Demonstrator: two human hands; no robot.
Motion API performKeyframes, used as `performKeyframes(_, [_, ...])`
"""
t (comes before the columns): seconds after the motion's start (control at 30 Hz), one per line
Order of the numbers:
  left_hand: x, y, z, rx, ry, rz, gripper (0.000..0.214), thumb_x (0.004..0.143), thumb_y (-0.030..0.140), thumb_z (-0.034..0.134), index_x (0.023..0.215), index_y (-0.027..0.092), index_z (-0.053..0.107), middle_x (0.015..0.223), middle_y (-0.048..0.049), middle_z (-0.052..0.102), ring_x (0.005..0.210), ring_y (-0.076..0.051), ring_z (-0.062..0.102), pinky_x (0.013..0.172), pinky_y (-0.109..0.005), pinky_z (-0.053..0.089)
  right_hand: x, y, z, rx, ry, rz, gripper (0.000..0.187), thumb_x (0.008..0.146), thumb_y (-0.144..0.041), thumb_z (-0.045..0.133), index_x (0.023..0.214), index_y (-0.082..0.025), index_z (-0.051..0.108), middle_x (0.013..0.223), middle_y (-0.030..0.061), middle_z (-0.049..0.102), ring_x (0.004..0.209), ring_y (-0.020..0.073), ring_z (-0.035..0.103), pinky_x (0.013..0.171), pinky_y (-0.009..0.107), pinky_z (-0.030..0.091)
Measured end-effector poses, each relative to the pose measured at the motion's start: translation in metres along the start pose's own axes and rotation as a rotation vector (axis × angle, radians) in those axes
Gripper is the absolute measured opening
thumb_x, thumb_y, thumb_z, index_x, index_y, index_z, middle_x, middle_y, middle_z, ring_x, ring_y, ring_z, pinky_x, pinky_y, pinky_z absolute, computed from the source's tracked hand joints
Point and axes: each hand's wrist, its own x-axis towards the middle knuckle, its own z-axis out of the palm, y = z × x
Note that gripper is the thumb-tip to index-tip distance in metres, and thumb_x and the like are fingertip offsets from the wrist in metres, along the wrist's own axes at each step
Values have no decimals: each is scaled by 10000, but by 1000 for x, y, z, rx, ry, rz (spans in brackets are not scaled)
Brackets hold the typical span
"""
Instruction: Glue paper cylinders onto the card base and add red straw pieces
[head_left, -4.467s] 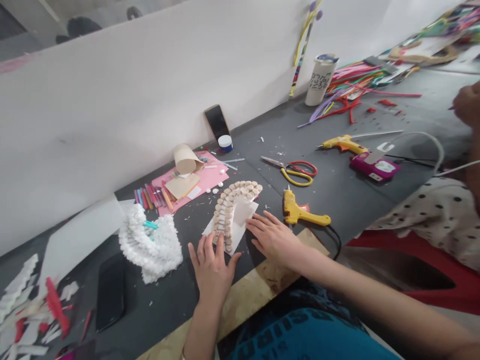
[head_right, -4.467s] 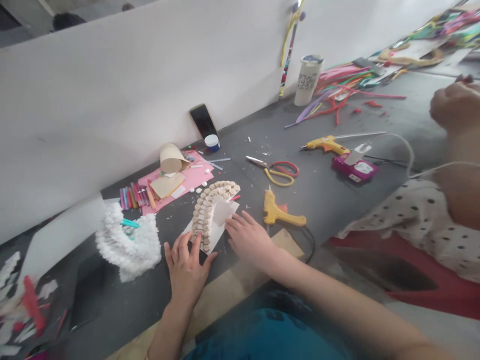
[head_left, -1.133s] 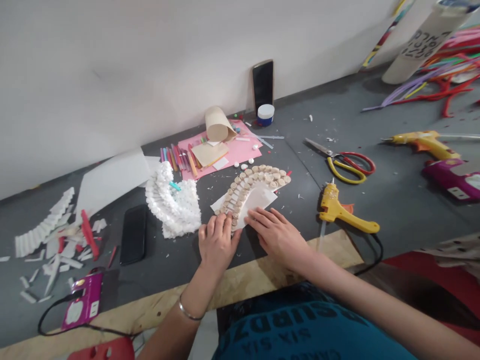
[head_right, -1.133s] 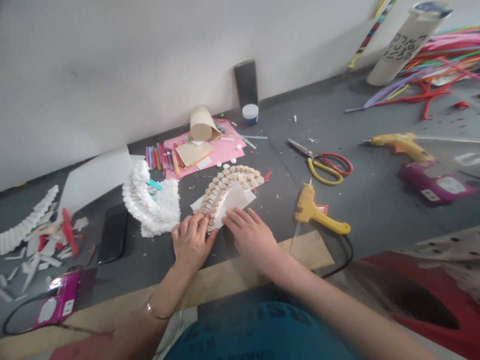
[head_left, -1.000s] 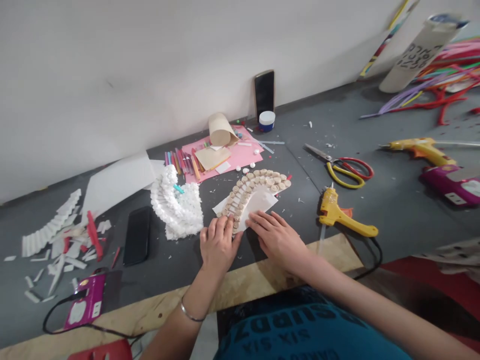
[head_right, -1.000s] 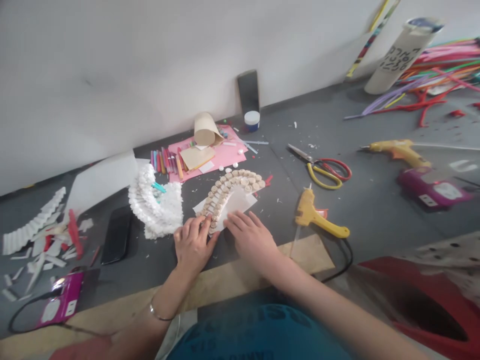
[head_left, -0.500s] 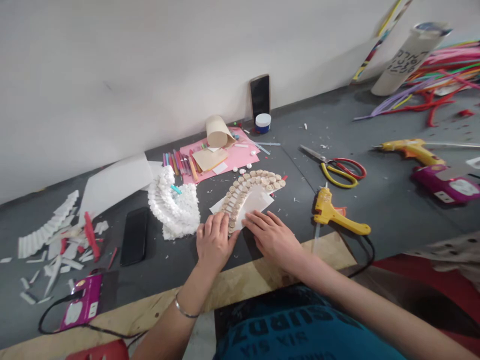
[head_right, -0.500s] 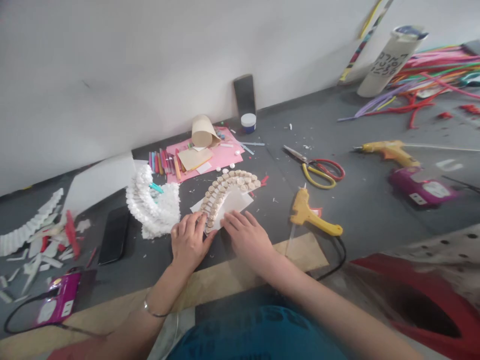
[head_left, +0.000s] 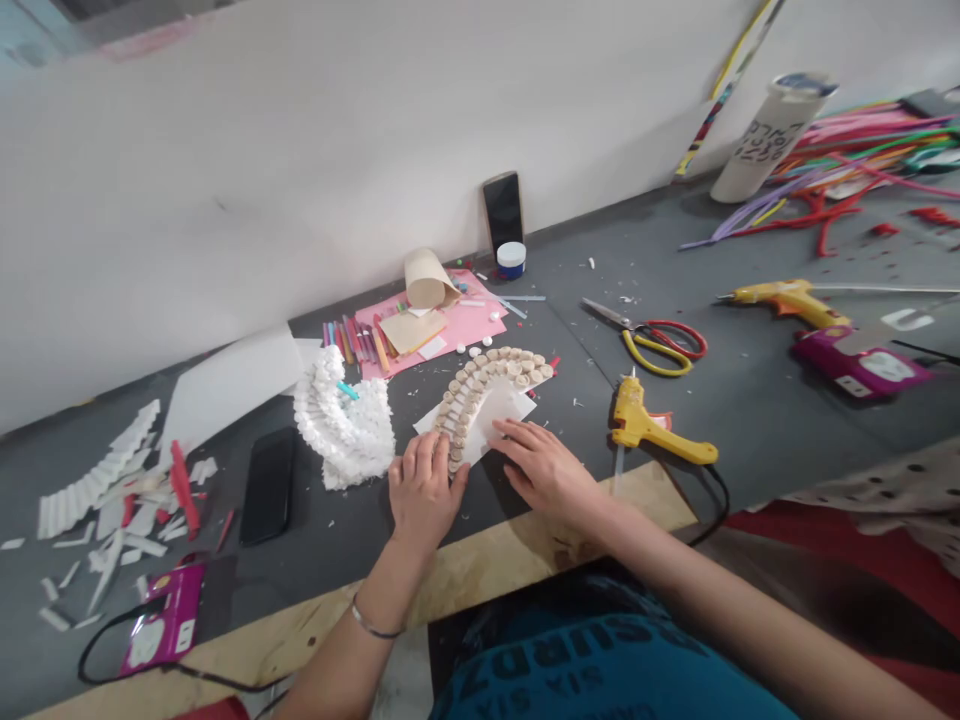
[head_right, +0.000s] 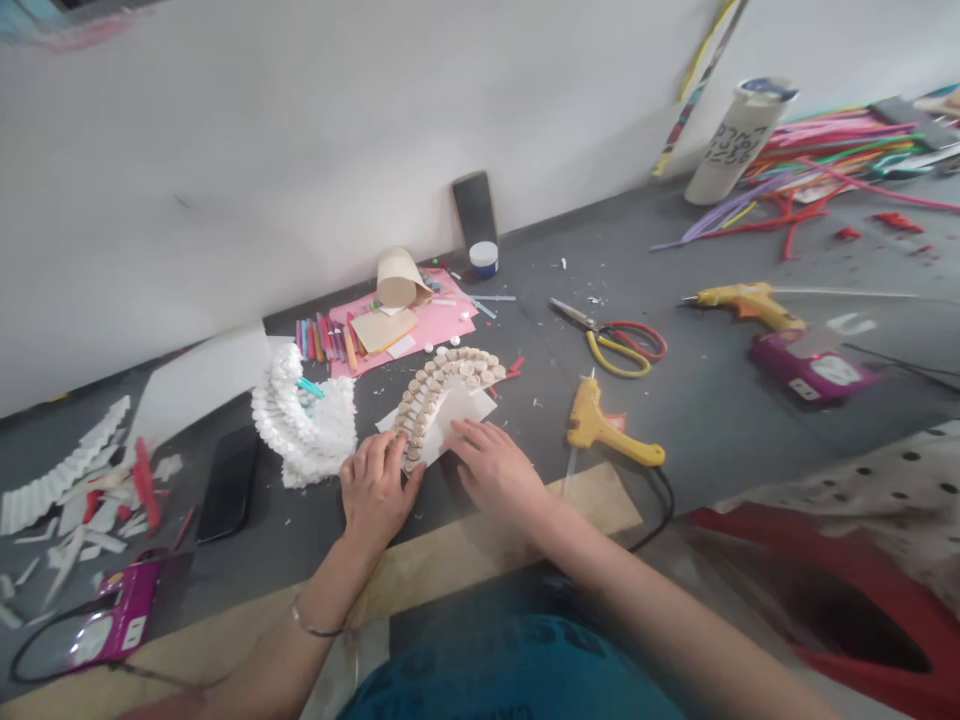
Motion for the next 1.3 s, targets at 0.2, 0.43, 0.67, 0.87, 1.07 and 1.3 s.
performKeyframes(0.2, [1,-1,-1,29,-28,-24,444,968,455,495,1235,149,675,1289,-165,664,1199,-324,567,944,-432,347,1,25,-9,-51,110,177,396,895,-151,527,1279,-126,620,1396,189,581,1266,327,539,1015,491,475])
performKeyframes(0.43, [5,-2,-4,77,49,6,380,954,383,535,1195,126,678,1274,-169,664,1187,-334,572,934,-444,354,17,46,-29,-89,93,322,234,931,-160,501,1102,-183,659,1136,109,707,1079,271,601,911,399,440])
performKeyframes(0.67, [8,-3,-1,77,86,26,375,935,365,569,1212,130,665,1272,-169,660,1186,-332,572,935,-433,360,51,66,-46,-296,-43,375,270,972,-146,437,1127,-169,657,1191,130,650,1054,269,570,863,353,424])
performKeyframes(0.87, [8,-2,1,41,58,1,382,942,383,556,1210,135,667,1290,-167,651,1209,-328,557,967,-433,347,62,78,-43,-327,-73,417,205,969,-209,496,1044,-157,680,1100,150,649,1048,277,579,873,360,431])
performKeyframes(1.07, [4,-2,3,12,53,-19,389,945,396,540,1217,149,668,1318,-172,636,1230,-335,538,991,-442,337,42,74,-43,-146,54,404,152,928,-218,554,966,-161,689,1017,112,664,959,232,607,841,324,451])
performKeyframes(1.3, [3,-2,5,-66,16,-49,401,952,392,516,1245,156,655,1329,-183,623,1262,-358,519,1014,-482,332,30,58,-29,366,157,444,103,835,-254,613,876,-193,686,775,1,706,679,141,613,659,261,442])
